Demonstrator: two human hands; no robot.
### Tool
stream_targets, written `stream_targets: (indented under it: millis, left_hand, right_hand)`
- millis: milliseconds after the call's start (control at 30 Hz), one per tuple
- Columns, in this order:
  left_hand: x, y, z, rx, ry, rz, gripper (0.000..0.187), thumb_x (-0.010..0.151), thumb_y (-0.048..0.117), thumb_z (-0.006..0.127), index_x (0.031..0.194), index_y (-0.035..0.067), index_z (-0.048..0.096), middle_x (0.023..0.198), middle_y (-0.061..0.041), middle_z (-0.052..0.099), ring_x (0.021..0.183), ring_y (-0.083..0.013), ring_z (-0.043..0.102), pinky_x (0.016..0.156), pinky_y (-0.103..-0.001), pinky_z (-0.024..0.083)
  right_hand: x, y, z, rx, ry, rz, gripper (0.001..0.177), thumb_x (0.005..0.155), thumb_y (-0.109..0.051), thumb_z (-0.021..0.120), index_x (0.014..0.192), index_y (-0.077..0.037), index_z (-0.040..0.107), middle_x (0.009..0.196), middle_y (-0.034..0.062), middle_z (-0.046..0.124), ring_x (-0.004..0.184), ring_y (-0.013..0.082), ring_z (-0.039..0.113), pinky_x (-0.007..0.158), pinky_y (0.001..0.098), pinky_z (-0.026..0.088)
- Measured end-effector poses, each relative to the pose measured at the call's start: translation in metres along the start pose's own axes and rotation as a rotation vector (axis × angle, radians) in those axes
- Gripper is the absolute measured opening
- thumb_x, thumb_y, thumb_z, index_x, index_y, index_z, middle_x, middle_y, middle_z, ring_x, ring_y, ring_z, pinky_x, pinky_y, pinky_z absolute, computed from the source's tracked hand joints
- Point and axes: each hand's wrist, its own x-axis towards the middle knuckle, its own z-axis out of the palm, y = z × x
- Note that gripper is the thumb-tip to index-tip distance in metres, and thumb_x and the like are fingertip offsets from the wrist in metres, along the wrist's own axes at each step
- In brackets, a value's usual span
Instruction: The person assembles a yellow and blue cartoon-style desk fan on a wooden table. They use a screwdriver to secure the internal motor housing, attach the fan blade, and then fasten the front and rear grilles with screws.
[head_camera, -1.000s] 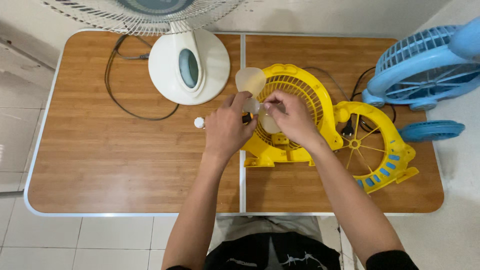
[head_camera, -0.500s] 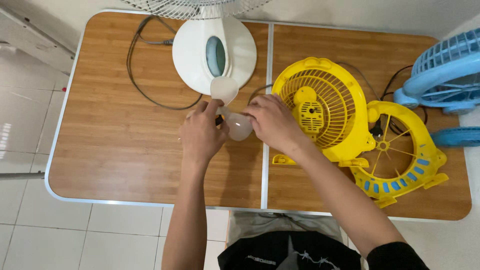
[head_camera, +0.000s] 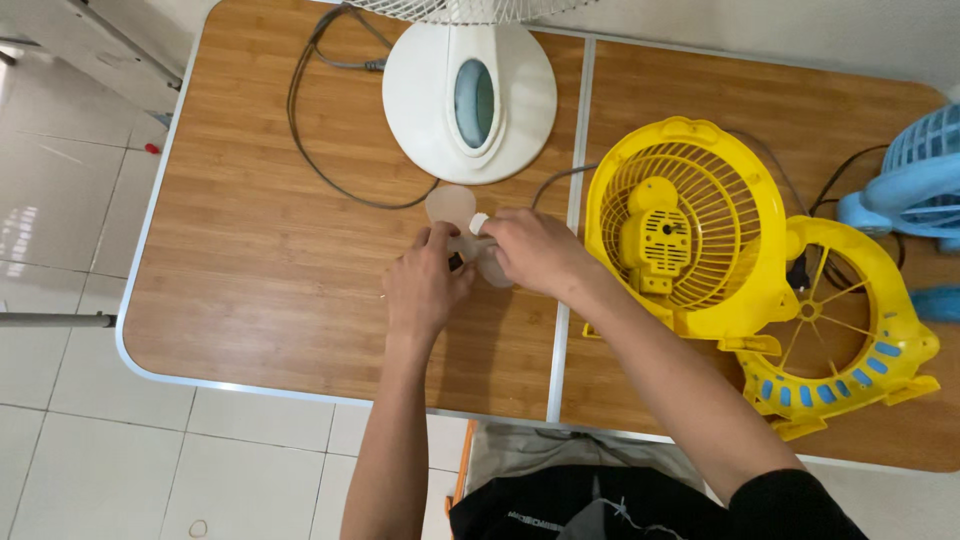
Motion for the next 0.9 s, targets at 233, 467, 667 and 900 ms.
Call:
stream_targets:
  millis: [233, 467, 667, 900]
  left_hand:
    - [-0.001, 0.016, -0.008, -0.185, 0.141, 0.139, 0.048, 0.076, 0.020, 0.083, 0.119, 0.015, 0.062, 0.113, -0.010, 0.070, 0.091, -0.0377, 0.071, 0.070, -0.049, 0.056]
    - [-0.003, 0.052, -0.015, -0.268, 0.208, 0.237, 0.047, 0.080, 0.021, 0.083, 0.122, 0.016, 0.062, 0.116, -0.010, 0.070, 0.091, -0.0366, 0.071, 0.071, -0.048, 0.056]
    - [-0.002, 0.098, -0.011, -0.250, 0.187, 0.348, 0.049, 0.076, 0.021, 0.084, 0.121, 0.016, 0.063, 0.116, -0.010, 0.070, 0.089, -0.0381, 0.070, 0.067, -0.050, 0.055]
    - [-0.002, 0.149, 0.011, -0.280, 0.166, 0.513, 0.052, 0.077, 0.025, 0.085, 0.122, 0.016, 0.061, 0.111, -0.009, 0.068, 0.092, -0.0350, 0.071, 0.070, -0.047, 0.057]
  right_hand:
    - [-0.001, 0.004, -0.010, 0.331, 0.126, 0.026, 0.031, 0.087, -0.009, 0.066, 0.118, -0.004, 0.066, 0.107, 0.0175, 0.075, 0.101, 0.0353, 0.071, 0.085, 0.0439, 0.055]
    - [-0.022, 0.028, -0.030, 0.716, 0.171, 0.053, 0.037, 0.081, -0.009, 0.076, 0.114, -0.001, 0.063, 0.107, 0.0123, 0.078, 0.093, 0.0179, 0.076, 0.076, 0.0327, 0.060]
    - [-0.052, 0.055, -0.050, 0.771, 0.251, 0.173, 0.033, 0.082, -0.012, 0.080, 0.109, -0.003, 0.063, 0.102, 0.0104, 0.075, 0.094, 0.0156, 0.072, 0.078, 0.0318, 0.059]
    - [-0.098, 0.108, -0.064, 0.983, 0.285, 0.257, 0.031, 0.084, -0.004, 0.079, 0.107, -0.004, 0.060, 0.104, 0.0109, 0.073, 0.099, 0.0161, 0.070, 0.083, 0.0308, 0.058]
